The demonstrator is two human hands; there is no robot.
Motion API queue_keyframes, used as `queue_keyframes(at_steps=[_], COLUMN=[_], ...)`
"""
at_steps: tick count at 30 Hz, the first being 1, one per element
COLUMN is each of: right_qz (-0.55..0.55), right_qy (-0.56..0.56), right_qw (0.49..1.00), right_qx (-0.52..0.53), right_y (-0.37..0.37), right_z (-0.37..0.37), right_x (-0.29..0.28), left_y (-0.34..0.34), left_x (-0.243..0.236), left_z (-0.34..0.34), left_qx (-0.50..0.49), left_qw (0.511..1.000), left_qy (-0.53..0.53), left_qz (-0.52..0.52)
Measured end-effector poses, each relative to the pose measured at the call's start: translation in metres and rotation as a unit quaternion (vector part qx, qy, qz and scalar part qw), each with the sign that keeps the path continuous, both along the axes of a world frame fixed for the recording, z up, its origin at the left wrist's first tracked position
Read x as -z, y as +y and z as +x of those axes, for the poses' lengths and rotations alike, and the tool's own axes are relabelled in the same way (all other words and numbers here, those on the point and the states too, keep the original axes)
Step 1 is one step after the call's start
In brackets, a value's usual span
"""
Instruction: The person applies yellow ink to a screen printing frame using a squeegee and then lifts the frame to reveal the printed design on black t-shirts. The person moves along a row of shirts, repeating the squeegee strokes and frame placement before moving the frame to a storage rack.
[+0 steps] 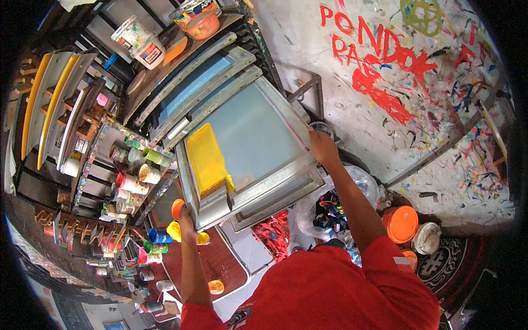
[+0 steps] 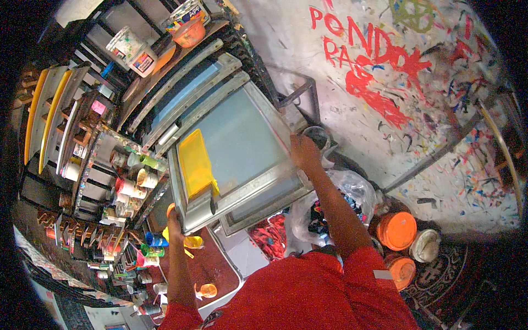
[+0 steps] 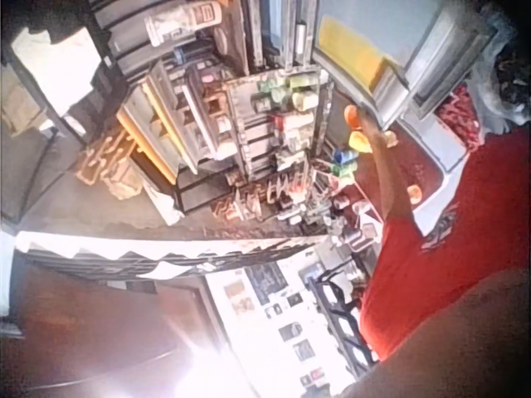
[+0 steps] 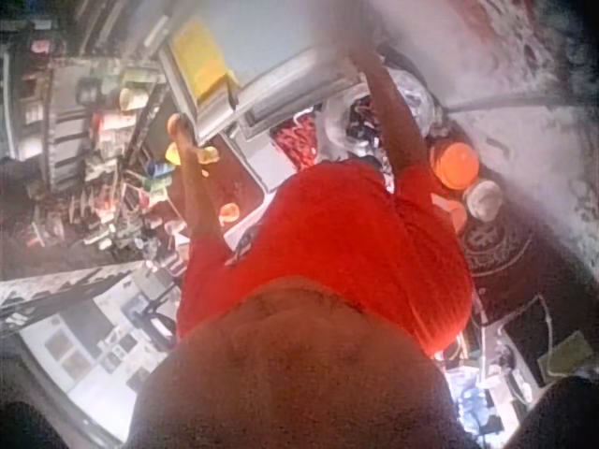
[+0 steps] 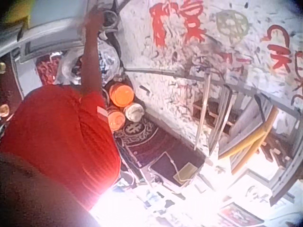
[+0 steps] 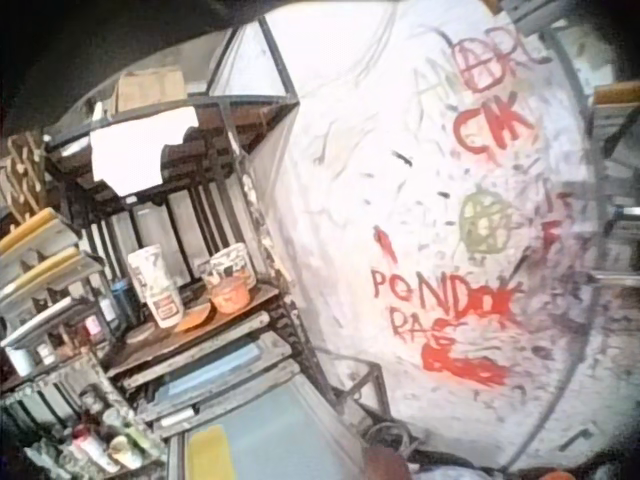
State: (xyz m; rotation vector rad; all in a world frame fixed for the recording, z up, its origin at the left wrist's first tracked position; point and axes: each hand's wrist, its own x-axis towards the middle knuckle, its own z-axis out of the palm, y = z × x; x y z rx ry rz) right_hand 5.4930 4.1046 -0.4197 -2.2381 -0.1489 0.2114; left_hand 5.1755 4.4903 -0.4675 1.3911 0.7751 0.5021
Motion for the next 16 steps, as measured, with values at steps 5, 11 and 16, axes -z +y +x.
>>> queue_keyframes(at_steps=[5,11,16], right_qz=[-0.014,0.095,0.230], right_qy=[0.013,-0.009,0.059], right_qw=[0.995,0.995,0.971], right_qx=[-0.094,-0.040,-0.042], right_y=[0.012,0.005,0.000], right_z=[0.001,0.007,0.015], right_x=[-0.018,0.034,0.036], left_y=[0.047,0.030,-0.001], left_x=[0.027,0.010,-0.047], left_z=[-0.011,-0.005,0.026], left_qx=[0.048,0.010,0.030], left_qw=[0.994,0.991,0.994], left_qy=[-0.010,-0.002,0.074], left_qz=[-0.102,-0.133,-0.076])
